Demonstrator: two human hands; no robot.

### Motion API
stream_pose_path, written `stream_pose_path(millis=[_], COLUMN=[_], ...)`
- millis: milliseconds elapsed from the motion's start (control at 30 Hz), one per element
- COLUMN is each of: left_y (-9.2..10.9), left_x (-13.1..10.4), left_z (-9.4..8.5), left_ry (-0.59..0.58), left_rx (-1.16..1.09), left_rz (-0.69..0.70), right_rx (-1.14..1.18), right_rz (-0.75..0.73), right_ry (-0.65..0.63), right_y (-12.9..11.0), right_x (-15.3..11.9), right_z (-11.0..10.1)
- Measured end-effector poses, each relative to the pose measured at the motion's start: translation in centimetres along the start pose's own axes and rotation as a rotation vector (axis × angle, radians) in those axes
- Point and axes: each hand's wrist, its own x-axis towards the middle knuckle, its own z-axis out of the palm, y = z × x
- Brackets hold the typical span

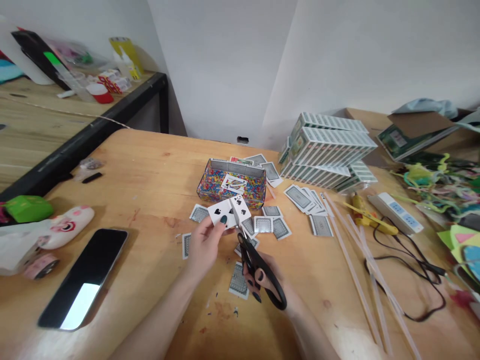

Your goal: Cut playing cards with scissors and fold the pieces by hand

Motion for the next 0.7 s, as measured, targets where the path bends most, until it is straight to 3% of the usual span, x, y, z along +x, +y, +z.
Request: stream_pose_path(millis=[700], left_y=[0.24], left_x=[-0.06], left_z=[0.05], left_ry=[0.020], left_rx=[0.024], left_rz=[0.000], right_rx=[-0.008], right_rz=[0.043], right_ry=[0.065], right_y=[-0.01], right_x=[0.09], right_z=[0.30])
